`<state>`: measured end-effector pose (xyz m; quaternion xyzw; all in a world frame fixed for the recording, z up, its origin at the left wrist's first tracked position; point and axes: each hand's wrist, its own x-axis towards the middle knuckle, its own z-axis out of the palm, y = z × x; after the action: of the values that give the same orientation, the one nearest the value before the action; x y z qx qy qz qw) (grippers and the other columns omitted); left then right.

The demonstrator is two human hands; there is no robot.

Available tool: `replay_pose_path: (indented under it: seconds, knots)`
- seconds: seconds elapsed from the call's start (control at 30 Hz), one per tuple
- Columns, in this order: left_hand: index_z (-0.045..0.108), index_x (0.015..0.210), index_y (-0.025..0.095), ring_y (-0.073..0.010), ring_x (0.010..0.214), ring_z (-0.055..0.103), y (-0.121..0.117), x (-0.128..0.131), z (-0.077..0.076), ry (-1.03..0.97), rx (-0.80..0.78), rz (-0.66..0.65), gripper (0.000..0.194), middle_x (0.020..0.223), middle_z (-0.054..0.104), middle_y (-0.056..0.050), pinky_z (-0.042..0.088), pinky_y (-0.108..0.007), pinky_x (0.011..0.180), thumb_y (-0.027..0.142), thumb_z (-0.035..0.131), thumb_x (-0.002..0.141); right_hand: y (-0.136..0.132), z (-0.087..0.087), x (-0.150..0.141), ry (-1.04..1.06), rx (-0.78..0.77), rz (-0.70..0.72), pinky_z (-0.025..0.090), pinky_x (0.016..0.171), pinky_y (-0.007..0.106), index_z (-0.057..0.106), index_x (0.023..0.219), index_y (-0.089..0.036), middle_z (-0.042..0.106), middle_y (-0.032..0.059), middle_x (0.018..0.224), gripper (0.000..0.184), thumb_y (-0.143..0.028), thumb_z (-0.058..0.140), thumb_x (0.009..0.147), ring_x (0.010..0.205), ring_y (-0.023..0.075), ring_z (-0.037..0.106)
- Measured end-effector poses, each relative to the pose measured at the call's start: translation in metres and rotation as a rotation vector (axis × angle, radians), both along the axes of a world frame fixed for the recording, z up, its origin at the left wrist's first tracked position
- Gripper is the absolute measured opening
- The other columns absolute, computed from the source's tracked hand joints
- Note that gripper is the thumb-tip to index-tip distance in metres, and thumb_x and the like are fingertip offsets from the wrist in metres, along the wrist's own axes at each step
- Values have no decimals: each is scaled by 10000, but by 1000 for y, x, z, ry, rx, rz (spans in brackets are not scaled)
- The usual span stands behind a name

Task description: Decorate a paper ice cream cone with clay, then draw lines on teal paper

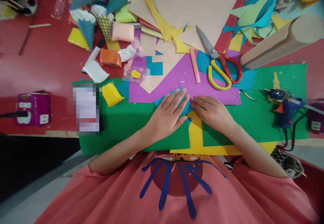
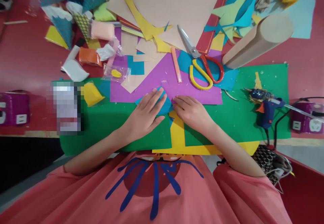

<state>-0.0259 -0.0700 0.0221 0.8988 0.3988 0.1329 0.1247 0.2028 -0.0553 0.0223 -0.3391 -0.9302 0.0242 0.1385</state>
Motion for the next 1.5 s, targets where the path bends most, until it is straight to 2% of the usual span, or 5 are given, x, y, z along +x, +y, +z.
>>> replay_pose_path:
  seconds: [0.4,0.7,0.93,1.2,1.5]
  knots:
    - [281,1510,47,-284,1492,280,28,13,-25,126,-68,-147,625,1574,330,-202,282,-444,1203,435,304,1020,50,15,18,416,-386,-294,557,799,366,631,839,-223,753,50,895,168,-327,546,940,876,206,707]
    - [449,1422,84,-290,1450,367,41,6,-27,-11,15,-184,553,1512,439,-199,331,-458,1183,422,446,984,114,10,-34,-35,-309,-603,387,1018,590,554,885,-142,659,201,1057,150,-271,629,876,1178,402,548]
    - [436,1451,120,-303,1391,453,45,1,-24,8,-27,-36,607,1467,501,-183,385,-487,1139,514,358,996,111,22,-28,107,-357,-623,456,990,487,490,988,-207,665,128,1034,65,-176,451,947,1024,278,635]
    - [516,1388,126,-295,1379,473,42,3,-24,-13,55,-88,480,1450,527,-165,440,-464,1099,394,420,1002,84,-1,-12,864,-531,-557,497,624,323,483,1067,-254,567,24,872,166,-362,400,971,626,154,535]
    - [572,1311,130,-229,1147,641,45,6,-17,12,2,-200,369,1224,668,-138,524,-358,968,255,480,976,81,-15,-15,682,-502,-554,457,590,312,479,992,-261,470,3,742,266,-426,271,1011,628,165,505]
